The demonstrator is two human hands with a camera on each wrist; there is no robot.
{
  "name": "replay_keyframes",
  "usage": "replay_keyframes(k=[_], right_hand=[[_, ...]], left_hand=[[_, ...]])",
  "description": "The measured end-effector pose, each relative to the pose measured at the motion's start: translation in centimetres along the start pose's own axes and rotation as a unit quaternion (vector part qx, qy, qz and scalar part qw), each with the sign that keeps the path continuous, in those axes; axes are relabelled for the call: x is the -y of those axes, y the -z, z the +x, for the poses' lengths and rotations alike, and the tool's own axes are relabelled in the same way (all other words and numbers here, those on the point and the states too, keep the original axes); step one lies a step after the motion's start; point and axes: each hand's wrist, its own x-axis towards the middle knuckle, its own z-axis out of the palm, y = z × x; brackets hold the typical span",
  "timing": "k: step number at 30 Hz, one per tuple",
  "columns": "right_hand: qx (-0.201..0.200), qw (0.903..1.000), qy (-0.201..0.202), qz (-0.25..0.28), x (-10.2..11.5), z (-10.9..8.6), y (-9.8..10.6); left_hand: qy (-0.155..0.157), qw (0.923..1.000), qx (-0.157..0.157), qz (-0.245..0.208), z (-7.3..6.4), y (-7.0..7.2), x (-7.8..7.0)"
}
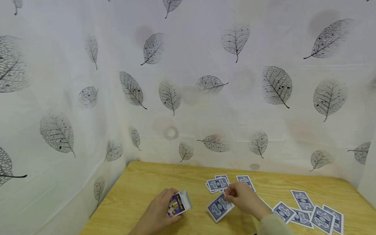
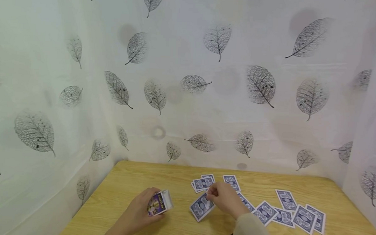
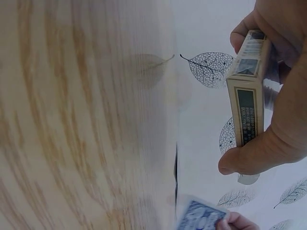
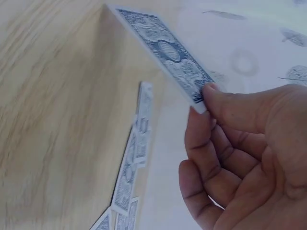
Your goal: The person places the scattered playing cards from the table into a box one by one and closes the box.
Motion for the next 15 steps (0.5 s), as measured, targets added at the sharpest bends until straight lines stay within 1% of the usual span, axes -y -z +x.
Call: replay_keyframes(k=[2, 3, 8, 15], right_hand=[[-0.009, 0.9998, 0.018, 0.003, 0.2, -0.1, 0.3], [-0.013, 0.9997, 0.020, 0.011, 0.4, -0.2, 0.4], [-0.040, 0.9986, 0.019, 0.030, 1.6, -0.6, 0.4], [-0.063, 0.9951, 0.028, 0.071, 3.6, -0.7, -0.2]], left_hand=[[0.000, 1.0000, 0.001, -0.001, 0.0, 0.0, -0.1], [0.000, 1.0000, 0.002, -0.002, 0.0, 0.1, -0.1], [-0.003, 1.0000, 0.004, -0.004, 0.0, 0.1, -0.2], [-0.005, 0.9999, 0.006, -0.007, 0.0, 0.0, -0.4]])
